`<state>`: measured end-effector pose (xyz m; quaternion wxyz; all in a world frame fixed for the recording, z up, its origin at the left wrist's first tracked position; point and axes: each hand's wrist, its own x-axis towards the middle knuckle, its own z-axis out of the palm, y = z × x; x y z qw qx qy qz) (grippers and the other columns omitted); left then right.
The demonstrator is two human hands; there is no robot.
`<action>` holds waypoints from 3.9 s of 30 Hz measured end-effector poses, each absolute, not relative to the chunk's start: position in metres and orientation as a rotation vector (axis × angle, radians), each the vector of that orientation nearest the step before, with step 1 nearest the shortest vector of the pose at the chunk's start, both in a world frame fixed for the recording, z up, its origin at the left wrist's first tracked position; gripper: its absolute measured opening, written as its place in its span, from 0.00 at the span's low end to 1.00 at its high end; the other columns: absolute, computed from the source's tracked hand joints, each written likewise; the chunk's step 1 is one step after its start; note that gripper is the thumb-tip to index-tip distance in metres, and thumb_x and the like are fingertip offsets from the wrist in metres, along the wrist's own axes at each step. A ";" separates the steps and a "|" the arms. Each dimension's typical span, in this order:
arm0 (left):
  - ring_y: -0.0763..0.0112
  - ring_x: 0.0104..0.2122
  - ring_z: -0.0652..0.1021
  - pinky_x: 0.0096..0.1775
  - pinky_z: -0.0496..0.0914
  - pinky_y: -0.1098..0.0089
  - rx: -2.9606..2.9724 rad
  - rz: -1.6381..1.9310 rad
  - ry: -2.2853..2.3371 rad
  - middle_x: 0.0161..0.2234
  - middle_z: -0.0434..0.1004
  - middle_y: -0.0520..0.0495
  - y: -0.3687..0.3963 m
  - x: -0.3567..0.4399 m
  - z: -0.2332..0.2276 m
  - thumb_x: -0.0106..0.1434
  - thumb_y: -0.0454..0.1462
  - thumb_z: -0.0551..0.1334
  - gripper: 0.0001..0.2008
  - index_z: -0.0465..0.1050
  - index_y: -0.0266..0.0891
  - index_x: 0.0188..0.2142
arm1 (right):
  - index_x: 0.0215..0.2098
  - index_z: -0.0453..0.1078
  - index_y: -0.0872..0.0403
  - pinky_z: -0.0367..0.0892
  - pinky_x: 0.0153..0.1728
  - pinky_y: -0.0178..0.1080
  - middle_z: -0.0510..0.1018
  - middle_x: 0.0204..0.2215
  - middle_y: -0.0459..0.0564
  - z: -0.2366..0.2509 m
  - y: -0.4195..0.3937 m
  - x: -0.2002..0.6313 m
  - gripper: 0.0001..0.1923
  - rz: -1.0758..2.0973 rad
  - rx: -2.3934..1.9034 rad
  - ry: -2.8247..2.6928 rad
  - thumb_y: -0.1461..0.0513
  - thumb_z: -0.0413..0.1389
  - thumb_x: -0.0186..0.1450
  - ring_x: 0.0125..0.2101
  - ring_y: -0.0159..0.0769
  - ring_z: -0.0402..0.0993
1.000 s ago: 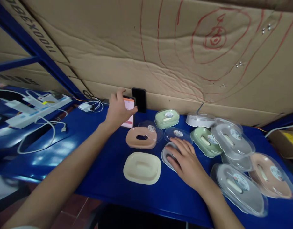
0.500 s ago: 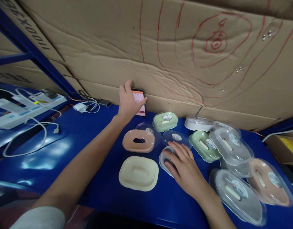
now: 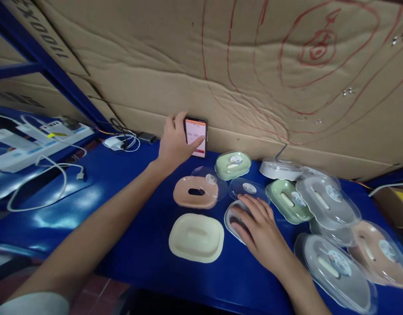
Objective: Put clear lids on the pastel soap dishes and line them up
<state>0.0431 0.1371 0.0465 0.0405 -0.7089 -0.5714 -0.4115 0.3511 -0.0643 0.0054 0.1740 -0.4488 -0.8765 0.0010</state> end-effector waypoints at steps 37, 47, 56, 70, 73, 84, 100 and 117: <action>0.54 0.70 0.69 0.72 0.56 0.45 -2.980 -0.575 -0.948 0.72 0.68 0.43 -0.129 0.067 -0.009 0.79 0.51 0.58 0.26 0.66 0.47 0.71 | 0.76 0.61 0.46 0.78 0.58 0.47 0.83 0.59 0.50 0.020 -0.074 0.329 0.30 0.142 -0.962 -2.450 0.65 0.57 0.78 0.56 0.41 0.83; 0.61 0.51 0.81 0.67 0.63 0.50 -2.757 -0.804 -1.245 0.49 0.83 0.48 -0.131 0.013 -0.024 0.79 0.42 0.60 0.12 0.76 0.46 0.57 | 0.72 0.65 0.47 0.74 0.61 0.55 0.73 0.69 0.56 0.024 -0.063 0.356 0.25 -0.021 -1.064 -2.497 0.54 0.53 0.79 0.65 0.49 0.73; 0.56 0.55 0.81 0.64 0.70 0.44 -2.664 -0.771 -1.404 0.54 0.81 0.46 -0.118 -0.036 -0.012 0.76 0.32 0.59 0.14 0.76 0.48 0.56 | 0.76 0.58 0.54 0.54 0.73 0.64 0.53 0.79 0.61 0.031 0.042 0.337 0.33 -0.034 -1.480 -2.475 0.69 0.48 0.74 0.77 0.53 0.51; 0.50 0.64 0.73 0.67 0.64 0.45 -2.816 -0.528 -0.879 0.64 0.75 0.41 0.008 0.042 0.019 0.76 0.41 0.63 0.14 0.75 0.46 0.59 | 0.63 0.75 0.52 0.64 0.61 0.57 0.83 0.57 0.59 0.068 0.063 0.347 0.19 -0.109 -1.554 -2.442 0.59 0.54 0.77 0.59 0.55 0.77; 0.53 0.61 0.76 0.64 0.67 0.48 -2.784 -0.608 -0.932 0.62 0.77 0.40 0.012 0.045 0.013 0.76 0.38 0.60 0.14 0.75 0.45 0.58 | 0.60 0.77 0.53 0.70 0.56 0.50 0.84 0.54 0.58 0.068 0.057 0.338 0.18 -0.096 -1.553 -2.464 0.63 0.51 0.77 0.55 0.51 0.80; 0.49 0.62 0.75 0.64 0.65 0.46 -2.725 -0.658 -1.077 0.63 0.77 0.40 0.000 0.036 0.008 0.75 0.38 0.62 0.14 0.75 0.42 0.59 | 0.65 0.73 0.55 0.76 0.57 0.53 0.81 0.60 0.63 0.032 0.050 0.305 0.22 -0.031 -1.626 -2.626 0.67 0.57 0.73 0.58 0.54 0.81; 0.43 0.60 0.75 0.62 0.65 0.41 -2.656 -0.683 -1.124 0.58 0.78 0.35 -0.005 0.037 0.005 0.73 0.30 0.60 0.13 0.78 0.39 0.53 | 0.70 0.69 0.48 0.66 0.65 0.55 0.76 0.67 0.54 0.081 0.059 0.374 0.30 -0.204 -1.859 -2.376 0.68 0.48 0.71 0.65 0.51 0.73; 0.52 0.57 0.75 0.64 0.58 0.48 -2.815 -0.597 -0.917 0.57 0.77 0.41 -0.011 0.041 0.001 0.77 0.40 0.61 0.07 0.77 0.41 0.48 | 0.61 0.78 0.49 0.75 0.59 0.52 0.85 0.57 0.53 0.080 0.066 0.360 0.23 0.215 -1.518 -2.320 0.47 0.57 0.75 0.56 0.51 0.83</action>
